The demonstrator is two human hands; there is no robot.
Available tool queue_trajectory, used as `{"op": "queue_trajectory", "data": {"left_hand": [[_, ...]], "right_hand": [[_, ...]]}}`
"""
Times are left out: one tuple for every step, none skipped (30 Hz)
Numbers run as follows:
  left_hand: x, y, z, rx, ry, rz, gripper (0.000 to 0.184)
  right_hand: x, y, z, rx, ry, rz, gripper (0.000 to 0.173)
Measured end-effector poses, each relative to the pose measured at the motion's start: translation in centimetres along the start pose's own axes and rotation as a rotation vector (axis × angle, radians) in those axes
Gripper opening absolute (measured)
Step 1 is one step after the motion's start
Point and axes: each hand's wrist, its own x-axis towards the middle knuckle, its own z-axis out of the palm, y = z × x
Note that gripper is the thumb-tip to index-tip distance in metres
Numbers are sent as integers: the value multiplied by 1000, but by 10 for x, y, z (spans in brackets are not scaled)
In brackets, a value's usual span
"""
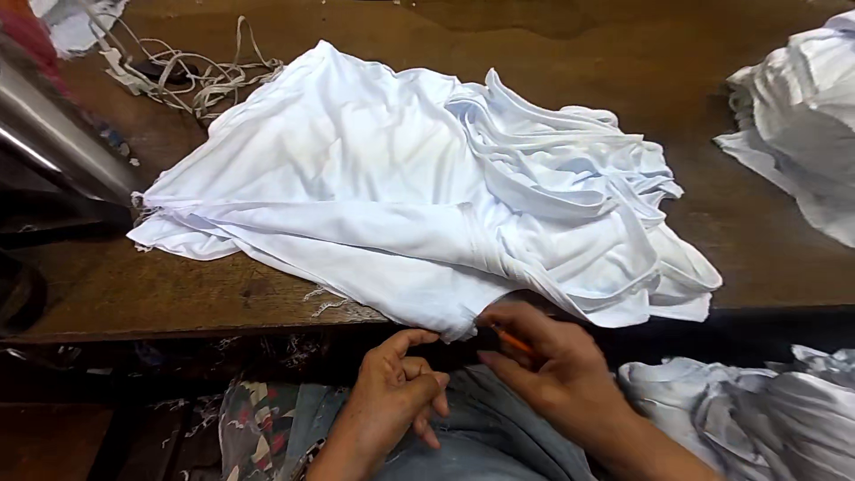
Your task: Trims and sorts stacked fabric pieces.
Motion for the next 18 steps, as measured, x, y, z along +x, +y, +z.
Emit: {"op": "queue_trajectory", "data": {"left_hand": [[1,0,2,-2,23,-16,40],[1,0,3,12,50,-36,35],[0,-2,4,32,77,-56,30],[-1,-4,4,42,99,-74,29],[-1,-6,4,32,118,-80,32],[-1,-9,4,7,127,-77,35],[-1,-11,4,-22,124,-61,38],[-2,-11,5,-51,120,-30,40],[-2,-10,6,-72,120,16,38],[-3,-8,8,-75,121,64,36],[-5,-6,10,-61,120,114,37],[-6,-5,12,-37,114,167,38],[-7,-4,12,-10,100,219,37],[-9,-2,13,10,83,261,35],[-10,-1,13,20,66,291,32],[-11,1,12,25,54,311,30],[-12,1,11,30,50,318,25],[-12,0,9,39,57,305,21]], "right_hand": [[-4,5,4,-122,-8,-97,28],[-6,9,10,-209,-9,-177,27],[-7,11,15,-273,5,-236,27],[-6,13,20,-327,21,-282,28],[-4,15,24,-365,41,-313,28],[-2,17,27,-384,56,-331,27],[0,19,29,-381,65,-345,25],[2,20,30,-373,64,-355,24],[4,20,30,-357,59,-365,21],[5,19,29,-325,51,-368,19],[7,17,28,-273,46,-363,17],[10,14,26,-199,42,-351,15],[14,11,22,-122,37,-333,12],[20,6,18,-54,33,-314,11],[27,1,12,-13,25,-296,10],[36,-6,5,-6,18,-276,11],[48,-12,-4,-26,21,-265,11],[63,-17,-13,-59,42,-258,12]]}}
